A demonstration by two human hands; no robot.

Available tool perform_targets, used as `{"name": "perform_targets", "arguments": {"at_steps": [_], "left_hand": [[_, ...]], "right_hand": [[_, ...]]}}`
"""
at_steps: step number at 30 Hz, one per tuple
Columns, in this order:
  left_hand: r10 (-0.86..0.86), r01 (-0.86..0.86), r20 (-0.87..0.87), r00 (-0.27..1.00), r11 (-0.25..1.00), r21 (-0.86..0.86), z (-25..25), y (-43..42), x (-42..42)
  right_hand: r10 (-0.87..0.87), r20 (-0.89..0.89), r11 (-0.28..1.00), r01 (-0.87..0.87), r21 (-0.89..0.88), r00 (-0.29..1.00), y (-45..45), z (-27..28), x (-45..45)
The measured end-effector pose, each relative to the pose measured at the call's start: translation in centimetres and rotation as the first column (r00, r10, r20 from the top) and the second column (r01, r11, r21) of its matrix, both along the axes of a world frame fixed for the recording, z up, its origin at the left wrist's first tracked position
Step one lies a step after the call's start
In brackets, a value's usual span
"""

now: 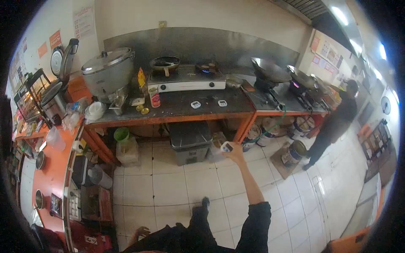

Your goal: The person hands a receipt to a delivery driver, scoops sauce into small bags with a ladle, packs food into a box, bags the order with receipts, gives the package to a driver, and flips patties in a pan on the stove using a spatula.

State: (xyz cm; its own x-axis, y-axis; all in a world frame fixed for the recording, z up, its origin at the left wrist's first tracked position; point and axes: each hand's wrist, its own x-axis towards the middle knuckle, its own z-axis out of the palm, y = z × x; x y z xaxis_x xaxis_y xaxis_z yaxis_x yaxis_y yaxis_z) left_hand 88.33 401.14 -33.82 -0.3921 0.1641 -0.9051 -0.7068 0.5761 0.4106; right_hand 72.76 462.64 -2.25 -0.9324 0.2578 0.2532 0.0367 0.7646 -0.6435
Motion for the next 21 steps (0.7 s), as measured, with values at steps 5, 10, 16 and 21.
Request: {"name": "perform_targets", "arguments": {"at_steps": [5, 10, 16, 21], "left_hand": [[0.036, -0.039, -0.035, 0.999, 0.997, -0.07, -2.4, 7.4, -3.4], [0.318, -0.317, -0.021, 0.948, 0.934, -0.162, 1.1, 17.8, -7.8], [0.58, -0.591, -0.115, 0.807, 0.797, -0.123, 4.5, 28.0, -12.1], [0.702, -0.716, -0.145, 0.697, 0.692, -0.095, 6.8, 32.5, -11.2]], "right_hand": [[-0.155, -0.008, 0.987, 0.154, -0.049, 0.988, 13.7, -4.4, -15.4], [-0.31, -0.021, 0.912, 0.303, 0.277, 0.951, 25.6, -11.4, -30.4], [-0.488, 0.221, 0.866, 0.435, 0.247, 0.845, 30.4, -11.4, -39.3], [-0.503, 0.102, 0.815, 0.432, 0.387, 0.858, 32.3, -14.3, -41.2]]}}
